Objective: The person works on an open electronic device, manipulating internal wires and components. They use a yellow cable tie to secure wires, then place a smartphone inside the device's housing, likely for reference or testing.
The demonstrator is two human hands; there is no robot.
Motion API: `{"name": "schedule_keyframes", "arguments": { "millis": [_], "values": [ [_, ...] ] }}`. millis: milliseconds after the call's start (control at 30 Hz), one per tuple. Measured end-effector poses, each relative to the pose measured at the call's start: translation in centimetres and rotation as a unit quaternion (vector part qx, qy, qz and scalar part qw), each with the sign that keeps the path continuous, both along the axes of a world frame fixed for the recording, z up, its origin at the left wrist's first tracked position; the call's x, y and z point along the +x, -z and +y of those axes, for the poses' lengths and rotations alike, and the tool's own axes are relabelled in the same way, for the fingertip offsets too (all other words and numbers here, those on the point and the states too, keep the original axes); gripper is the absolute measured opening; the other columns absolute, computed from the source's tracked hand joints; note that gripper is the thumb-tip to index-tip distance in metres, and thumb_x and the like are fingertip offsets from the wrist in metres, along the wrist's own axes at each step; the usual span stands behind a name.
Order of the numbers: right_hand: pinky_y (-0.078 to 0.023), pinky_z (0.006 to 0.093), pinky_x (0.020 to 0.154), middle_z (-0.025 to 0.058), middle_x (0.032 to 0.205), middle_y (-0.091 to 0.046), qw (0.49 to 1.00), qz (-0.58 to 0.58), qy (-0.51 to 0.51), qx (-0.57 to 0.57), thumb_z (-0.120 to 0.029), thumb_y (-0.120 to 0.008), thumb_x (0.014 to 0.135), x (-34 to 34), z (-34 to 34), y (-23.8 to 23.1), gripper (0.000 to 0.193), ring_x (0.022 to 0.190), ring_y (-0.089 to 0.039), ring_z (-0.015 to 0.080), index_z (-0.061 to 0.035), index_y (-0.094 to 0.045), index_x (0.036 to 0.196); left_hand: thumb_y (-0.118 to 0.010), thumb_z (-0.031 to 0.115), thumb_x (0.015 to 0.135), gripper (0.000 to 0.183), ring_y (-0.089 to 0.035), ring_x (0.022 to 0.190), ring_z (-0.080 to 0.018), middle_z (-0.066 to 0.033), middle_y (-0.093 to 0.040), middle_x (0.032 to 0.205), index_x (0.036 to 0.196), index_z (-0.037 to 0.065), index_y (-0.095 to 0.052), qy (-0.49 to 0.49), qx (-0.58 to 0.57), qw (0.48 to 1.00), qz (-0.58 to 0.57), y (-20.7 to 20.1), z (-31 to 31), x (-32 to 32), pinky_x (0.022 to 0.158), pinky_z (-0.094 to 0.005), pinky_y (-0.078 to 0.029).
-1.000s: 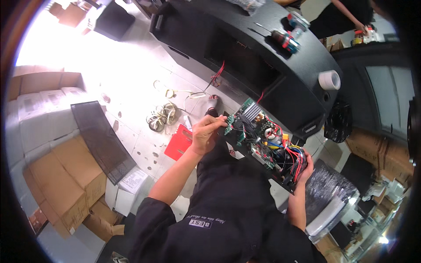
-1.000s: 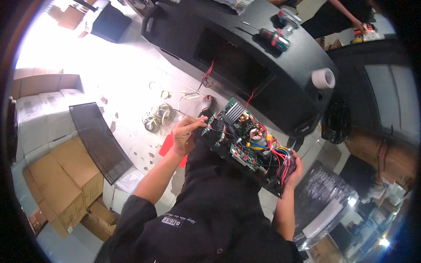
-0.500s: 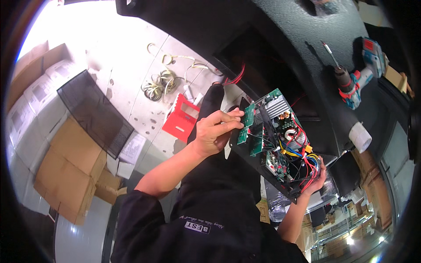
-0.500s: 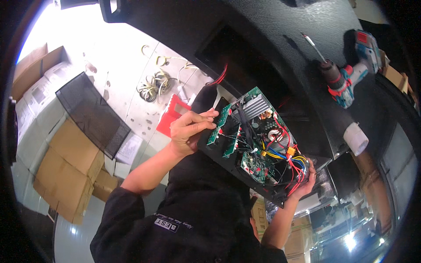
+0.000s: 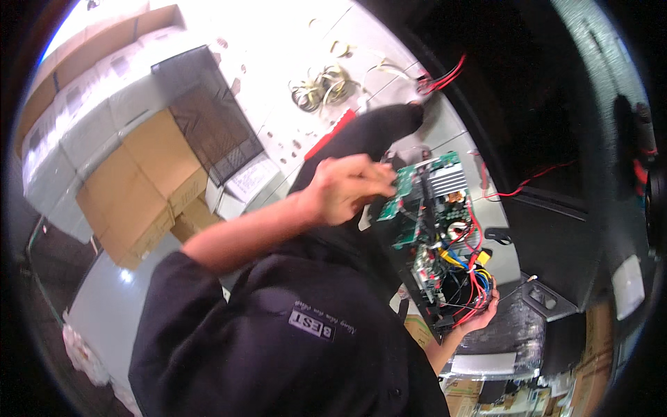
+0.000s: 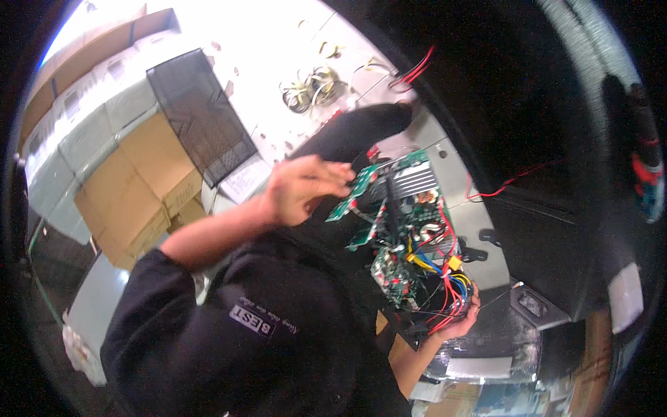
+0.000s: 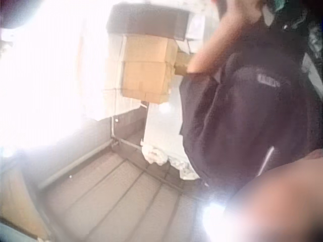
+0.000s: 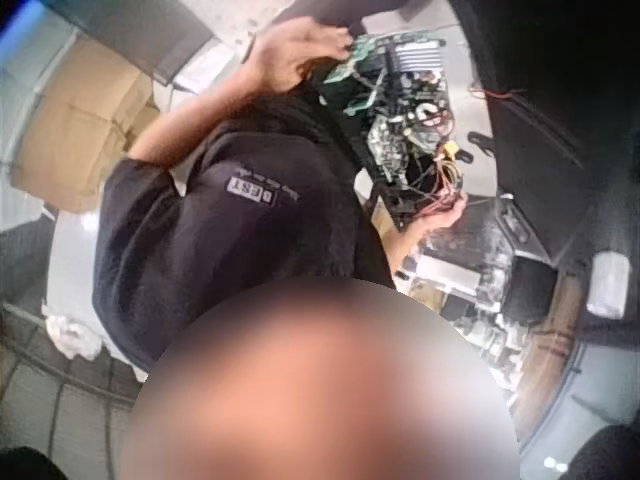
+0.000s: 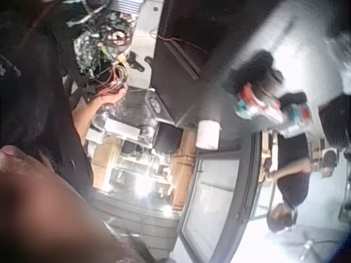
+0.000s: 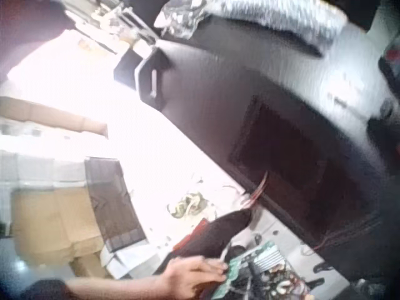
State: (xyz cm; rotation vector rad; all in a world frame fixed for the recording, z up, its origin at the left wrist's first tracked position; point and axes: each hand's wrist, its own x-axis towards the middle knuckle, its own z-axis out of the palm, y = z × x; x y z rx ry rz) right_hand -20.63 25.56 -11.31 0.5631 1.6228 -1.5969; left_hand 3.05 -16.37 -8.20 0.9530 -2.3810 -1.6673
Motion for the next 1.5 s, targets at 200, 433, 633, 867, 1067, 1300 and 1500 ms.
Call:
{"name": "schedule_keyframes", "arguments": {
  "millis": [200,433,633,867,1067,1300,1500],
  "values": [
    [-0.053,0.0509,0.103,0.0165,0.124,-0.065,0.99,-0.042,0.115,0.073,-0.036,-0.047,0.102,3.5,5.4,6.5,0.036,0.117,-0.065,0.0325,-0.0054,-0.059,0.118,-0.07,-0.008,0.077,0.026,-0.071,0.08,-0.024,-0.0092,-0.069,0.088,0.098,0.003,-0.079,0.133,0.037,0.979,0.149,10.1,-0.2,-3.0,0.069,-0.0351,-0.058],
    [-0.059,0.0494,0.094,0.018,0.124,-0.066,0.963,0.056,0.174,0.201,-0.033,-0.05,0.104,6.6,4.8,9.4,0.04,0.109,-0.068,0.0328,-0.0003,-0.061,0.126,-0.069,-0.013,0.076,0.031,-0.072,0.086,-0.0226,-0.0072,-0.069,0.086,0.099,0.004,-0.08,0.224,0.014,0.946,0.236,16.1,-0.5,-5.2,0.073,-0.032,-0.058],
    [-0.058,0.0418,0.094,0.018,0.119,-0.069,0.946,0.183,0.171,0.207,-0.031,-0.052,0.105,8.5,4.7,10.5,0.042,0.106,-0.069,0.0292,0.0035,-0.062,0.128,-0.071,-0.01,0.076,0.032,-0.072,0.086,-0.0189,-0.0048,-0.071,0.088,0.102,0.008,-0.081,0.22,-0.052,0.954,0.196,15.3,-2.1,-3.0,0.075,-0.0306,-0.057],
    [-0.058,0.047,0.098,0.0231,0.13,-0.066,0.956,0.216,0.18,0.085,-0.028,-0.047,0.106,8.2,4.9,11.3,0.043,0.113,-0.069,0.0336,0.002,-0.059,0.135,-0.079,-0.005,0.078,0.025,-0.074,0.081,-0.0199,-0.0154,-0.077,0.093,0.102,-0.003,-0.08,0.147,-0.074,0.908,0.386,16.8,0.2,-2.0,0.076,-0.0288,-0.059],
    [-0.051,0.0468,0.108,0.0252,0.136,-0.063,0.914,0.345,0.195,0.092,-0.025,-0.046,0.105,12.0,0.9,7.2,0.043,0.125,-0.063,0.0344,0.007,-0.061,0.129,-0.076,0.011,0.079,0.032,-0.067,0.084,-0.0174,-0.0104,-0.078,0.11,0.11,0.004,-0.08,0.145,-0.281,0.905,0.284,14.5,-0.3,5.4,0.078,-0.0299,-0.054],
    [-0.048,0.0401,0.108,0.0256,0.127,-0.066,0.889,0.411,0.122,-0.16,-0.02,-0.052,0.1,12.2,0.0,6.0,0.033,0.119,-0.064,0.0307,0.0074,-0.068,0.111,-0.071,-0.001,0.088,0.023,-0.064,0.085,-0.0205,-0.0118,-0.066,0.096,0.11,-0.009,-0.072,-0.001,-0.282,0.901,0.331,17.3,-0.8,8.6,0.074,-0.0294,-0.054],
    [-0.054,0.0321,0.092,0.0195,0.11,-0.072,0.864,0.461,0.102,-0.176,-0.016,-0.061,0.097,18.4,2.2,6.4,0.028,0.097,-0.069,0.0226,0.0075,-0.072,0.107,-0.066,0.012,0.092,0.024,-0.067,0.086,-0.0227,-0.0123,-0.062,0.099,0.107,-0.007,-0.065,0.05,-0.477,0.839,0.257,19.3,1.2,16.1,0.074,-0.0374,-0.062]
  ]
}}
